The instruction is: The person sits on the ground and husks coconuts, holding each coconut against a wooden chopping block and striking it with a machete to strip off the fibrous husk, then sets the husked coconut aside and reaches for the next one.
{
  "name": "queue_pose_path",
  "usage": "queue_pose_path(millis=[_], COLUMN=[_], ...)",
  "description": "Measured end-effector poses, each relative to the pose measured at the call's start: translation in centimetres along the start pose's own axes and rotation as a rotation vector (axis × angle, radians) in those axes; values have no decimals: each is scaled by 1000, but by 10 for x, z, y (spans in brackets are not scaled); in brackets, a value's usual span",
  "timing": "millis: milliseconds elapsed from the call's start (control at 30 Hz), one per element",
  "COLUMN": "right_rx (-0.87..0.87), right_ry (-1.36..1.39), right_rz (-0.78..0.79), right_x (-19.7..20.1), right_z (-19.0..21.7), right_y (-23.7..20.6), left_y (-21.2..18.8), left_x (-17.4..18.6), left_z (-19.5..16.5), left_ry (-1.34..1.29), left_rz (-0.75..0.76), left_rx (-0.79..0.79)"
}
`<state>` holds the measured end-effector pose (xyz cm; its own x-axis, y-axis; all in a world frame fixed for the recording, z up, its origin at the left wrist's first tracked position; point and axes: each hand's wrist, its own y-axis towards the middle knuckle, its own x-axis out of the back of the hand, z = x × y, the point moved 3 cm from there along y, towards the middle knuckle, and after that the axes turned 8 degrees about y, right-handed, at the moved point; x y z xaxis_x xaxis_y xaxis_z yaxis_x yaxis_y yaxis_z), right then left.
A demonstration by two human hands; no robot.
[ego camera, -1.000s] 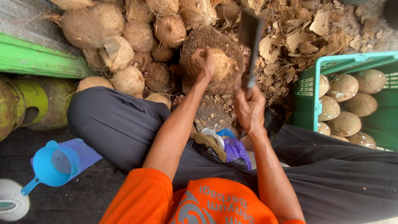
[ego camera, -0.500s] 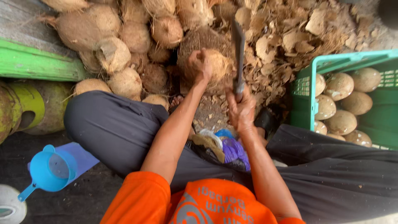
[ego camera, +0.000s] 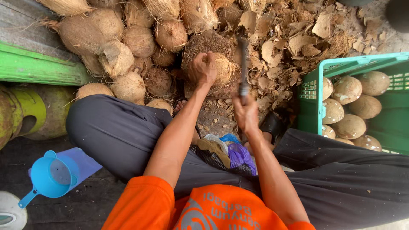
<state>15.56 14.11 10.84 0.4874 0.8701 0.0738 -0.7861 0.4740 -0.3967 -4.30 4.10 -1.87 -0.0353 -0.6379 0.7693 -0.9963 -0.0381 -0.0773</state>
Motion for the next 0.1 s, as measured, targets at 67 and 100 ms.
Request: queue_pose_path(millis=[67, 100], right_rx=[-200, -71], right_ry=[-222, -260], right_rz=[25, 13], right_x=[-4, -5], right_z=[-18, -22], right_y=[11, 16], left_y=[4, 8], left_x=[0, -1], left_z=[-4, -2], left_ry=[1, -17], left_rz=[-91, -40], left_rx=[1, 39])
